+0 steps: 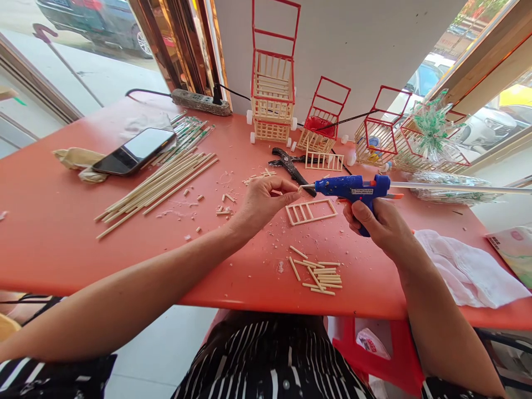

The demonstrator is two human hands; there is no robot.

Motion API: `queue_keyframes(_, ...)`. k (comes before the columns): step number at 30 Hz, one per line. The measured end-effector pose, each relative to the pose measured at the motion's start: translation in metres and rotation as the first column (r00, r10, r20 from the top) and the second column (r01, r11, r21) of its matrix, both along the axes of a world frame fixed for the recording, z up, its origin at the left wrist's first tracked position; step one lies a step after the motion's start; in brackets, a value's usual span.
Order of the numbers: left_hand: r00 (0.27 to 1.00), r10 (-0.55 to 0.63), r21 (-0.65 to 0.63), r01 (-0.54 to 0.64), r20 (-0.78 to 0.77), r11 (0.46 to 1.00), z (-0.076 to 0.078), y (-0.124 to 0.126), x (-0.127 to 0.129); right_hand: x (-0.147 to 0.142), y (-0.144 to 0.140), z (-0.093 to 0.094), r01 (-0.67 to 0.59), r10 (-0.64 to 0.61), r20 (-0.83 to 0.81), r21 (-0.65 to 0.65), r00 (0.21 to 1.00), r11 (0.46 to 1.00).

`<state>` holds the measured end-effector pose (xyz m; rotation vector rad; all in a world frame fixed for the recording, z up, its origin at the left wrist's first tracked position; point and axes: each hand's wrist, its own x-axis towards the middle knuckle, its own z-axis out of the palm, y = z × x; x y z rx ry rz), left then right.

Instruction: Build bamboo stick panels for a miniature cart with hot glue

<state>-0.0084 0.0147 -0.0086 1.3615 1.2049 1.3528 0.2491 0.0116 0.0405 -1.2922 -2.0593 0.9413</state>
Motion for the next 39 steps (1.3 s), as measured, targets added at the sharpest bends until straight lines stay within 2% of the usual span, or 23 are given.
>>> queue_keyframes(15, 1.000, -0.017, 0.015, 0.017, 0.009, 1.000, -0.003, 0.001, -0.002, -0.001, 0.001, -0.002, 0.046, -0.047, 0.047, 0.029, 0.998, 0.999)
queue_keyframes(23, 0.991, -0.090, -0.030, 0.093, 0.096, 0.995, -0.016, 0.011, -0.005, -0.003, -0.005, 0.002, -0.003, 0.008, -0.102, 0.044, 0.995, 0.999)
queue_keyframes(33, 0.963, -0.071, -0.095, 0.098, 0.260, 0.991, -0.010, 0.015, -0.006, -0.006, 0.001, -0.002, 0.007, -0.014, 0.092, 0.070, 0.996, 0.998)
queue_keyframes(39, 0.967, -0.127, -0.103, 0.153, 0.220, 0.983, -0.014, 0.016, -0.007, -0.006, 0.002, -0.002, 0.072, -0.090, 0.112, 0.150, 0.990, 0.986)
